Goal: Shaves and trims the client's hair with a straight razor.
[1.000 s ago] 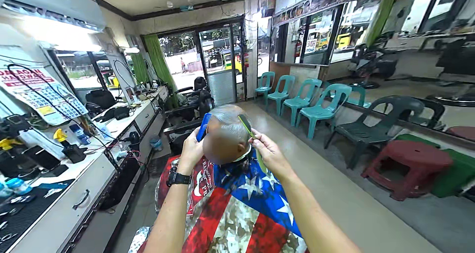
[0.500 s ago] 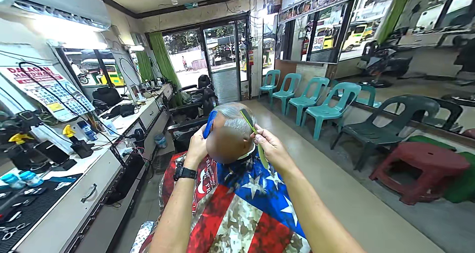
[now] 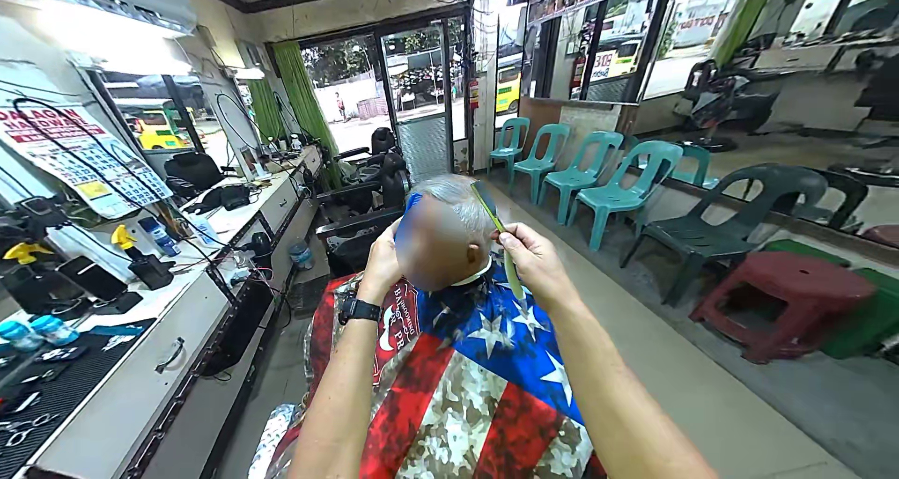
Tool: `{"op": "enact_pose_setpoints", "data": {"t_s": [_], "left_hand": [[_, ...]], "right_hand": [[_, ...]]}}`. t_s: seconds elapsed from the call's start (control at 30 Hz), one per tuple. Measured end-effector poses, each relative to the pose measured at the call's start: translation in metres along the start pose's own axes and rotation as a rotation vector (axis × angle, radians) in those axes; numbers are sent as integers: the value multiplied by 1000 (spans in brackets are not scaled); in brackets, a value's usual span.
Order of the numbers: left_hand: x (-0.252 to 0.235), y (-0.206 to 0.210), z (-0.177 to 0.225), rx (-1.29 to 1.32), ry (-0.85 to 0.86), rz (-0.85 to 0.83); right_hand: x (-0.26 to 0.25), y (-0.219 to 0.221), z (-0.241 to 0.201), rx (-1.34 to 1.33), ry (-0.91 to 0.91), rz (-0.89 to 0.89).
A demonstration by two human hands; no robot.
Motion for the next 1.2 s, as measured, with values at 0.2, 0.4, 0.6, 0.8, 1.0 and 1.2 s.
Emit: {"op": "enact_pose_setpoints", "data": {"t_s": [0.2,0.4,0.6,0.8,1.0,1.2], "left_hand": [[-5,10,-15,108,53,34],[-6,19,-19,139,73,89],[-8,25,-23,143,82,116],[-7,22,-25,127,90,91],[-4,20,-23,137,85,65],[-4,19,-24,135,90,62]], "right_hand": [[12,25,-1,96,94,-250],[12,38,5,207,226,-362],[9,36,10,223,223,-359],[7,35,16,206,177,-345],[6,35,17,200,190,-342],[5,34,21,143,180,-316]]}}
Point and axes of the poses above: each hand's wrist, its own x-axis away from the middle knuckle, its own y-axis out of the palm, z = x × y, the point moved 1 cm from there along -x, towards the middle knuckle, and after that the axes turned 5 degrees about -x, right-handed, at the moved point
